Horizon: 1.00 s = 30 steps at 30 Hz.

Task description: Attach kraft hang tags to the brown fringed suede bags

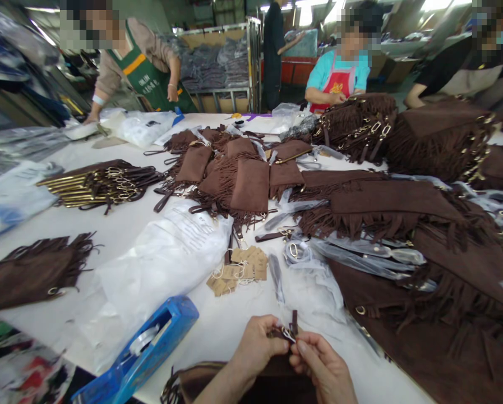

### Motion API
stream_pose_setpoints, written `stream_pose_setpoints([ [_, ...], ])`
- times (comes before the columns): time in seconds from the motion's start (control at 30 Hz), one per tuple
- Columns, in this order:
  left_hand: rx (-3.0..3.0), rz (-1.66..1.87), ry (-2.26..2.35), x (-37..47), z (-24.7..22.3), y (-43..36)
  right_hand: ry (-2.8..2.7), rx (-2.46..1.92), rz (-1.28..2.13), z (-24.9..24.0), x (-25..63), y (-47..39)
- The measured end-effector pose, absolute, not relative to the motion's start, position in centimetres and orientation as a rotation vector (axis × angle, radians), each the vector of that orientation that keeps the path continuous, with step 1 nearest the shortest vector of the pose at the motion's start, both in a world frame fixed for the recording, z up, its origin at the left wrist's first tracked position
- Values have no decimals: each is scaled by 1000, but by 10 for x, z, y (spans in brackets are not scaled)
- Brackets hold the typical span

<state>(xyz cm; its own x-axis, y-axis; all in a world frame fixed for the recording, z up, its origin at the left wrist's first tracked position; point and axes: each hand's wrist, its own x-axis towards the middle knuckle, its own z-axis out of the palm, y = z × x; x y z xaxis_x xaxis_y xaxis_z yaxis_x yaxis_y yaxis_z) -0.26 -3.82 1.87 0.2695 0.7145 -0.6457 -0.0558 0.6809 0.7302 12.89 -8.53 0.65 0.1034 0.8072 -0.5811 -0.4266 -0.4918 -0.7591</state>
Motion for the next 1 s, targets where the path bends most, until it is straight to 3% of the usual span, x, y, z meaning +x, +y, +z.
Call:
stream_pose_setpoints([
  [0.33,728,589,1235,1,20,-38,-148,-1401,1595,1,127,-88],
  [1.0,834,543,1268,3,13,-40,-816,-1640,1450,-8,134,-86],
])
